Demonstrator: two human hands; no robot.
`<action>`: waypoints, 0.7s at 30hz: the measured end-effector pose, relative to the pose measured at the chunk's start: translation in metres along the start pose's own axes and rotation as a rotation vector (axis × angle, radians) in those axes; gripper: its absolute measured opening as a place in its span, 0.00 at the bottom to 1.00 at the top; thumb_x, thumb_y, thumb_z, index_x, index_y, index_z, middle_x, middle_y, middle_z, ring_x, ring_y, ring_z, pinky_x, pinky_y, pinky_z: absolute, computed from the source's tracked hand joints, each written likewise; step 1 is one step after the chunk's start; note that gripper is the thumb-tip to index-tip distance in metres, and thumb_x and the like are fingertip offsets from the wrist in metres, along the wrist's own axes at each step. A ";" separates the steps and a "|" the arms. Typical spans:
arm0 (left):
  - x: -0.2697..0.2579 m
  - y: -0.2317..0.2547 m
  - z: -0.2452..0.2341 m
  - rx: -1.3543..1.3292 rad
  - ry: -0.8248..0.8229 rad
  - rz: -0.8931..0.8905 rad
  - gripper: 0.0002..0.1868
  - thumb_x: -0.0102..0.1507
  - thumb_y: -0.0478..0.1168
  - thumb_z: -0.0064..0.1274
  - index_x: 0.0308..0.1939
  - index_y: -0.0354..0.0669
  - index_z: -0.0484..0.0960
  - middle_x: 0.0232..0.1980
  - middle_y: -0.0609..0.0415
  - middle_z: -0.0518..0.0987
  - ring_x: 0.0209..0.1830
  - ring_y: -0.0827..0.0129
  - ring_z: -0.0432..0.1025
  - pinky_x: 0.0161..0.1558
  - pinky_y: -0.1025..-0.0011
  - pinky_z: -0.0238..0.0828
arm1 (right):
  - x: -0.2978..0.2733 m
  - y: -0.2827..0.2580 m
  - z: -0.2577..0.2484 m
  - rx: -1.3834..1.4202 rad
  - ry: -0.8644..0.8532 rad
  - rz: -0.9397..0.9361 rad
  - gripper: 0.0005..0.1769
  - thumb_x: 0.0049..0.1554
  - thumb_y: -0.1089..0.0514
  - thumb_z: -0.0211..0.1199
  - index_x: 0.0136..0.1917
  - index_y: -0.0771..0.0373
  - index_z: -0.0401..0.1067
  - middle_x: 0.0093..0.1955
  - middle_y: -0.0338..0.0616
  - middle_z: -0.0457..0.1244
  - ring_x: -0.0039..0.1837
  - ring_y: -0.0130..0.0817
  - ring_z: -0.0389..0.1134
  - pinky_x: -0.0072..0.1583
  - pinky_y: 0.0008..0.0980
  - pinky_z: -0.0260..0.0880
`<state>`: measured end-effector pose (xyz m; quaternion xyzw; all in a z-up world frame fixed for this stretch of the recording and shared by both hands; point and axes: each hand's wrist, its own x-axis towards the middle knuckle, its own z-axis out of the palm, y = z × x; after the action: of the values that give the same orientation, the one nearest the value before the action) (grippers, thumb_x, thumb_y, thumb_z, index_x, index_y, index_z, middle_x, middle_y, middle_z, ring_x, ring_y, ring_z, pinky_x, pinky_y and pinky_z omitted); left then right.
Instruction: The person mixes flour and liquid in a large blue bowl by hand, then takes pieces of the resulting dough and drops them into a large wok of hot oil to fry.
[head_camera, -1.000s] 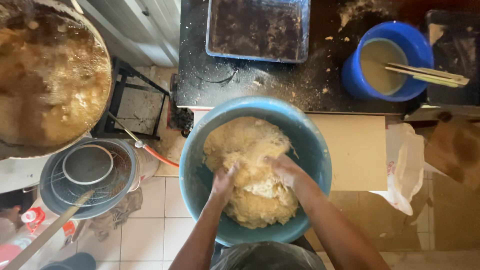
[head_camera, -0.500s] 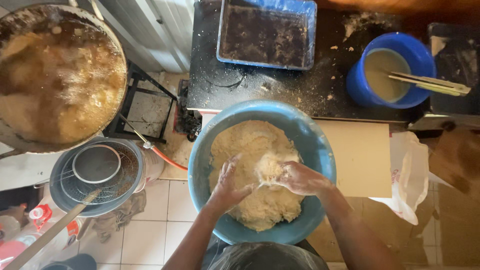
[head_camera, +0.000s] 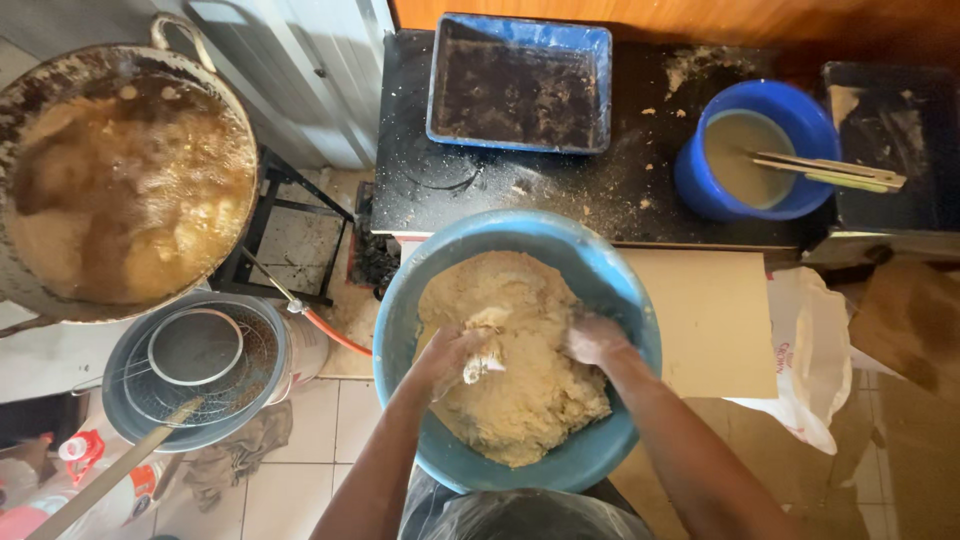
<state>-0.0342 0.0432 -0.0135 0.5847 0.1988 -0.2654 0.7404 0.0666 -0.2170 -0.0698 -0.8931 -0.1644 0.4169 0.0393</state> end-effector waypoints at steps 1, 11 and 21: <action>0.003 -0.001 0.000 0.015 0.012 0.029 0.21 0.65 0.49 0.52 0.50 0.33 0.84 0.37 0.58 0.83 0.34 0.73 0.74 0.38 0.69 0.72 | 0.012 0.005 0.013 -0.009 -0.029 -0.028 0.26 0.61 0.46 0.59 0.67 0.63 0.68 0.72 0.54 0.58 0.72 0.49 0.61 0.71 0.42 0.61; 0.061 -0.014 0.014 0.910 0.407 0.387 0.42 0.56 0.52 0.67 0.71 0.42 0.68 0.64 0.43 0.71 0.66 0.55 0.62 0.66 0.57 0.59 | -0.016 0.042 0.002 0.976 -0.167 -0.189 0.22 0.63 0.55 0.65 0.63 0.72 0.64 0.55 0.52 0.61 0.57 0.40 0.64 0.57 0.36 0.65; 0.030 0.002 0.041 0.491 -0.132 0.397 0.32 0.56 0.45 0.69 0.61 0.34 0.82 0.50 0.50 0.87 0.48 0.69 0.79 0.53 0.69 0.76 | -0.067 -0.005 -0.064 1.309 -0.142 -0.389 0.17 0.58 0.62 0.60 0.61 0.62 0.68 0.52 0.40 0.68 0.52 0.27 0.71 0.55 0.28 0.74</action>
<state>-0.0105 -0.0014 -0.0200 0.7548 -0.0374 -0.1931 0.6258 0.0740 -0.2296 0.0220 -0.6103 -0.0383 0.4733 0.6341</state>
